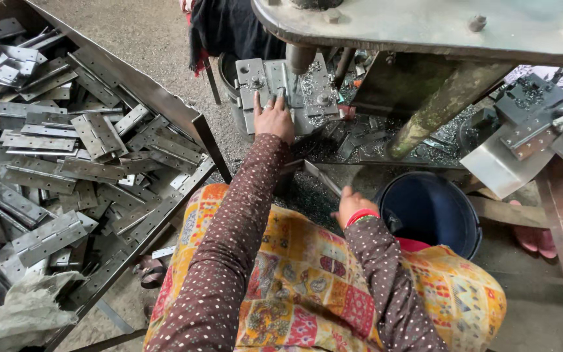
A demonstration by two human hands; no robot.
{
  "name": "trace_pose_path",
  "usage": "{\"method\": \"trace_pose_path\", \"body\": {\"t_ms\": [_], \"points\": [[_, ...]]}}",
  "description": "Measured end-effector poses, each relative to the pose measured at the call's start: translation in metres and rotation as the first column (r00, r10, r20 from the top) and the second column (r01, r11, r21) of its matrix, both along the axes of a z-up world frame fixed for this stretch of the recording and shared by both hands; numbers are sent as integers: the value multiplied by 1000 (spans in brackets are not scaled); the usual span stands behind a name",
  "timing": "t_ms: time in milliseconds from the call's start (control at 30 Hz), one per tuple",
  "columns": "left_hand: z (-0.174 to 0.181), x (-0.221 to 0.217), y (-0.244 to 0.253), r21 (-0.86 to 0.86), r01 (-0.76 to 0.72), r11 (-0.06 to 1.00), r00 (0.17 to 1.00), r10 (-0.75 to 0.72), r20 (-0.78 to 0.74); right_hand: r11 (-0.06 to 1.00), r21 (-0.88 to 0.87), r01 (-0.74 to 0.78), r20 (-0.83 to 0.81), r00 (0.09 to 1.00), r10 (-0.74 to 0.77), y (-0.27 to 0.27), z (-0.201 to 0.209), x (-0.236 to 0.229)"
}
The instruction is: The person repeatedly picks metal hinge pieces from a bin, places them under a drill press, and operates the lever to drill holes. After each cycle, the person removes the processed piece and returns it to the bin.
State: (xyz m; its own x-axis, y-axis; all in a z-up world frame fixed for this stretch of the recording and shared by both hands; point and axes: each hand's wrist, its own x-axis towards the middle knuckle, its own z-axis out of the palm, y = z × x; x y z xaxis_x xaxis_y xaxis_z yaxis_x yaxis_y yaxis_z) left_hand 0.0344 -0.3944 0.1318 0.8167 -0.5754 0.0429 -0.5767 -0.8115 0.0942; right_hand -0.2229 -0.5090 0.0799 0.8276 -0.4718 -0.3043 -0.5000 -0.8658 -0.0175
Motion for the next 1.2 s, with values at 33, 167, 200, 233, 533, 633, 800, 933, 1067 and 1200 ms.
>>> {"method": "trace_pose_path", "body": {"t_ms": [33,167,200,233,533,633,800,933,1067,1200], "points": [[0,4,1,0,-16,1000,1000,16,2,1000,-13,-22,26,999,23,0,10,6],[1,20,-4,-1,-44,999,999,44,-27,1000,-5,-27,-12,1000,27,-9,7,14],[3,25,-5,1,-51,999,998,51,-36,1000,28,-7,-66,998,9,-9,-4,12],[4,29,-6,2,-50,999,998,50,-35,998,58,21,-122,992,-14,-7,-18,10],[-13,39,-10,-105,-1,994,992,15,128,986,159,-46,-18,999,50,-8,-48,-10],[-12,32,-1,-33,3,999,1000,-2,8,997,28,-68,297,953,57,4,-10,-16],[-10,-42,11,-2,99,995,985,-98,143,989,-138,-51,521,846,117,15,25,-10],[-21,-101,34,-249,135,959,920,-28,390,989,-112,-93,574,806,141,12,26,-9],[-20,-95,42,-252,315,915,858,-161,488,991,-103,-89,586,799,133,10,16,-13],[5,-73,33,-429,327,842,898,-135,420,993,-84,-78,565,818,112,6,9,-8]]}}
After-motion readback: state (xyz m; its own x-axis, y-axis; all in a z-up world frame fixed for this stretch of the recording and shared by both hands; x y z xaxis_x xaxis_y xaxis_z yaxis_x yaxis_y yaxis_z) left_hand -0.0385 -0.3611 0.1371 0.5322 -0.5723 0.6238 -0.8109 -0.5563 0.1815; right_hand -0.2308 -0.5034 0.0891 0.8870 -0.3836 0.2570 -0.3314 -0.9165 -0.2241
